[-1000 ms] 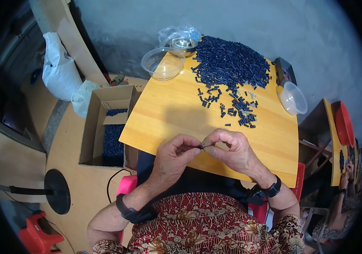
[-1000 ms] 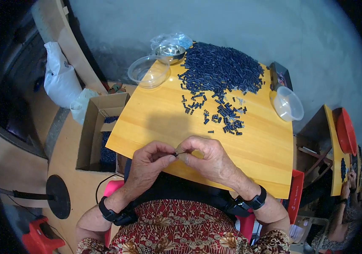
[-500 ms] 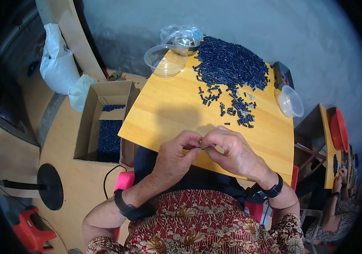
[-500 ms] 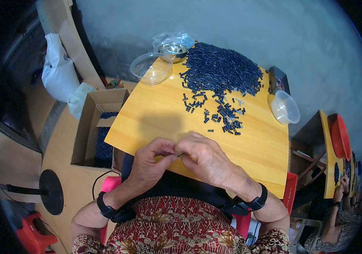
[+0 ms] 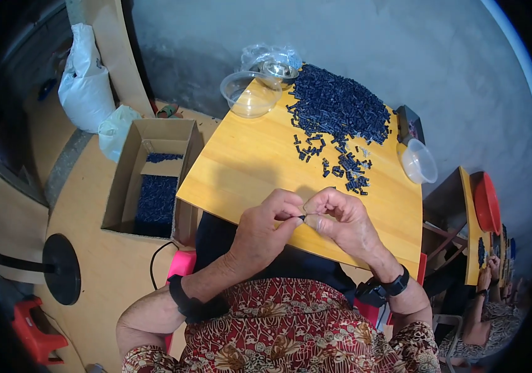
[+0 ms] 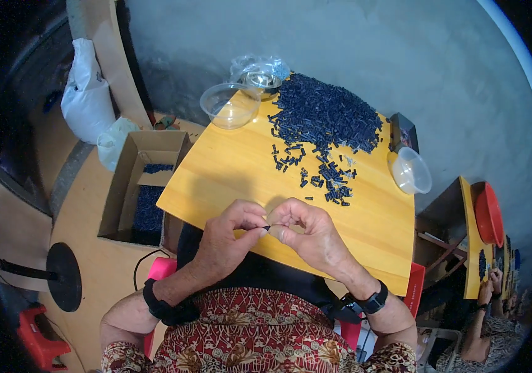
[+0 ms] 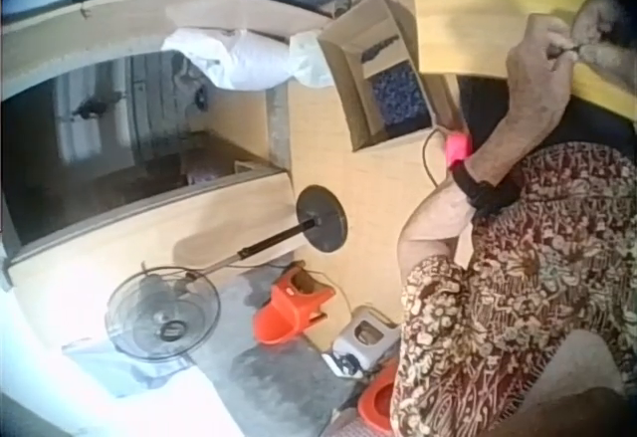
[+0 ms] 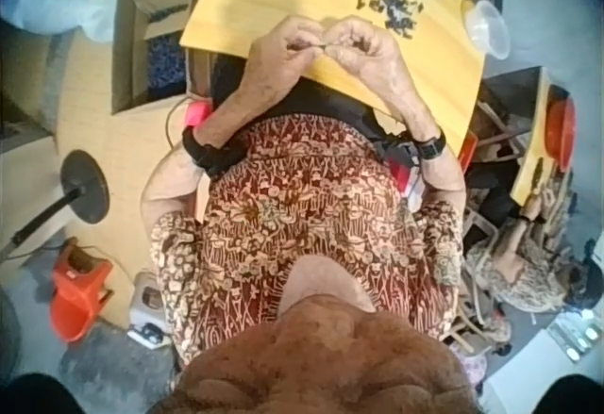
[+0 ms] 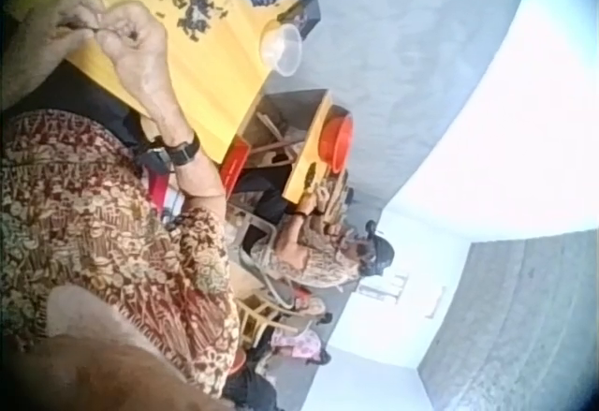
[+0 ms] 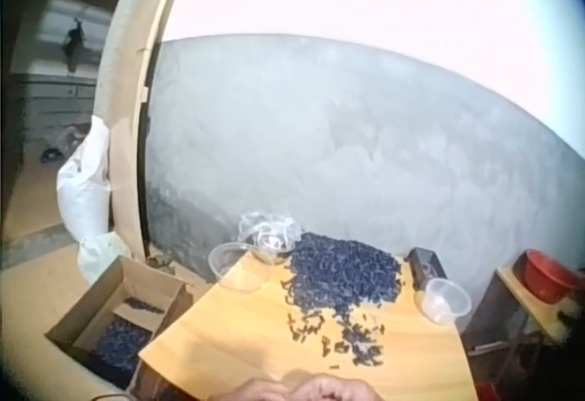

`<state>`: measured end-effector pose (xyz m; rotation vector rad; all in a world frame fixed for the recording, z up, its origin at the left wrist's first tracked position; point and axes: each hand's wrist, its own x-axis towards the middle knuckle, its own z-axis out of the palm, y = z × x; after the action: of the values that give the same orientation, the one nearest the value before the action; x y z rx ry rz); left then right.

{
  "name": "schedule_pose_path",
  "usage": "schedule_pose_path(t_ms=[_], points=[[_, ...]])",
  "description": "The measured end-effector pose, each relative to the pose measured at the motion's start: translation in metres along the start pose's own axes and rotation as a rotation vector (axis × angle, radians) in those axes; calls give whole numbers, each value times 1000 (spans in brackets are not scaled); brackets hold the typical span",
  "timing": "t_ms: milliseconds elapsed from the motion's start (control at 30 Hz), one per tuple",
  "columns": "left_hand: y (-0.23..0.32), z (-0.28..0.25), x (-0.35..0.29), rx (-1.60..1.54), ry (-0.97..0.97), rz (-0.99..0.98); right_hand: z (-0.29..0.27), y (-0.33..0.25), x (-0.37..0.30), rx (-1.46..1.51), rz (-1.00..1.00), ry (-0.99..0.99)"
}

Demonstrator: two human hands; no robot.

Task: Assembling small blue plastic components into larger units by hand.

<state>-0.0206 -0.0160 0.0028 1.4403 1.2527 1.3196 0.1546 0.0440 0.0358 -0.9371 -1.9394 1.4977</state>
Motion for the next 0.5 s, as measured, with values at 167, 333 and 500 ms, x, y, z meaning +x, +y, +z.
schedule_pose_path(t_ms=[167,333,500], points=[[-19,1,2,-278,-42,-105,-3,13,-2,113,63,30],[-20,0,4,-479,-49,-209,2,10,-7,-189,-168,210],[-18,-1,4,-581,-47,-270,6,8,-7,-541,-469,213]])
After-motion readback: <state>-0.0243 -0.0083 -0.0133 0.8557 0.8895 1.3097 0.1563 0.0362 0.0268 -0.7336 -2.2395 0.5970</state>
